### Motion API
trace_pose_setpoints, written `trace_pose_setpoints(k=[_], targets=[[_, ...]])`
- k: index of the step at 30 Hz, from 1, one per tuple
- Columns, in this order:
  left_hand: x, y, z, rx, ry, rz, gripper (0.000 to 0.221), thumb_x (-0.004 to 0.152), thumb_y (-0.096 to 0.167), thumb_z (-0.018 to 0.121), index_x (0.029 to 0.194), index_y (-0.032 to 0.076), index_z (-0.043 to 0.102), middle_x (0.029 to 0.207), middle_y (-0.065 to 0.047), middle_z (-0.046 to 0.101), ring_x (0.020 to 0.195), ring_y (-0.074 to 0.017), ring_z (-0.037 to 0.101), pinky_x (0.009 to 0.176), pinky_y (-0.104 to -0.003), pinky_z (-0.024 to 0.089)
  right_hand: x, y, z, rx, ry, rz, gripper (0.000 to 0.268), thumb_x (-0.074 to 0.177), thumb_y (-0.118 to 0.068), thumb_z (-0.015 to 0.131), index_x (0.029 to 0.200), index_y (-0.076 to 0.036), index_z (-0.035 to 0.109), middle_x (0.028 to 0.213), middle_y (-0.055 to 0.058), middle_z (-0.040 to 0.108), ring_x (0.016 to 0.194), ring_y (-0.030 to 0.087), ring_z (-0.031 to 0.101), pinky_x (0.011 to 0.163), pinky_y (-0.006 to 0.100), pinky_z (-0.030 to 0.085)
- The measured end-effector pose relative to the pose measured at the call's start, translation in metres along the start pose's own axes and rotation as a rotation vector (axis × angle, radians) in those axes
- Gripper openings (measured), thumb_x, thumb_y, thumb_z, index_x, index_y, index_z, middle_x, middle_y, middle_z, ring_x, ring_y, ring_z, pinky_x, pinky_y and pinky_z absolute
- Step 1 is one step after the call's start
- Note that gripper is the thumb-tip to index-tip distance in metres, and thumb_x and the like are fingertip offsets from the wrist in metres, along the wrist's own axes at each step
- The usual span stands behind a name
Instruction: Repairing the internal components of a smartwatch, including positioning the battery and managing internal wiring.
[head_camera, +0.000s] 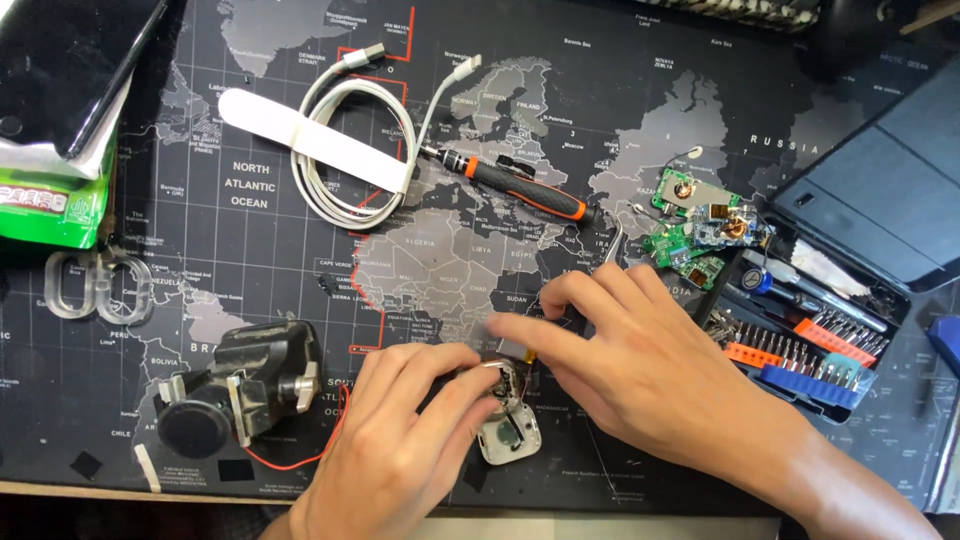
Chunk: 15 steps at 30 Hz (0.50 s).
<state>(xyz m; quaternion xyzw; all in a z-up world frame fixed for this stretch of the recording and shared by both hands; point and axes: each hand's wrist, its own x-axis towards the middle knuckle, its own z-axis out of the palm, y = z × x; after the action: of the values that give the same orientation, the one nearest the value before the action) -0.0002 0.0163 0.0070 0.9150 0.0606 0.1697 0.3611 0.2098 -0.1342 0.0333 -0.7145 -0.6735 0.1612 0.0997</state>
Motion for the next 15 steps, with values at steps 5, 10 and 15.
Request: trace_pose_setpoints(k=[5,10,15], targets=[[0.002,0.001,0.001,-0.062,0.061,0.020,0.016,0.105,-0.001,0.070,0.120,-0.006,0.073,0.120,-0.016,0.074,0.101,-0.0333,0.070,0.096,-0.043,0.060,-0.001,-0.001,-0.001,0.036,0.009,0.005,0.034,0.109,-0.022,0.063,0.142,-0.029,0.070,0.114,0.008,0.058,0.084,0.031,0.052,0.074,0.045,0.040],[0.002,0.000,0.000,-0.090,0.061,0.033,0.015,0.106,-0.002,0.067,0.118,-0.007,0.074,0.122,-0.019,0.074,0.103,-0.0358,0.070,0.098,-0.044,0.061,-0.004,-0.002,0.000,0.119,0.022,0.000,0.015,0.107,-0.023,0.070,0.121,-0.018,0.067,0.121,0.008,0.064,0.091,0.030,0.058,0.078,0.044,0.045],[0.003,0.001,0.000,-0.087,0.059,0.030,0.012,0.106,-0.002,0.067,0.116,-0.007,0.073,0.119,-0.019,0.074,0.101,-0.0357,0.069,0.096,-0.044,0.061,-0.010,0.005,-0.013,0.379,-0.056,-0.007,0.006,0.108,-0.021,0.065,0.113,-0.018,0.067,0.104,-0.005,0.073,0.087,0.021,0.056,0.081,0.037,0.040]])
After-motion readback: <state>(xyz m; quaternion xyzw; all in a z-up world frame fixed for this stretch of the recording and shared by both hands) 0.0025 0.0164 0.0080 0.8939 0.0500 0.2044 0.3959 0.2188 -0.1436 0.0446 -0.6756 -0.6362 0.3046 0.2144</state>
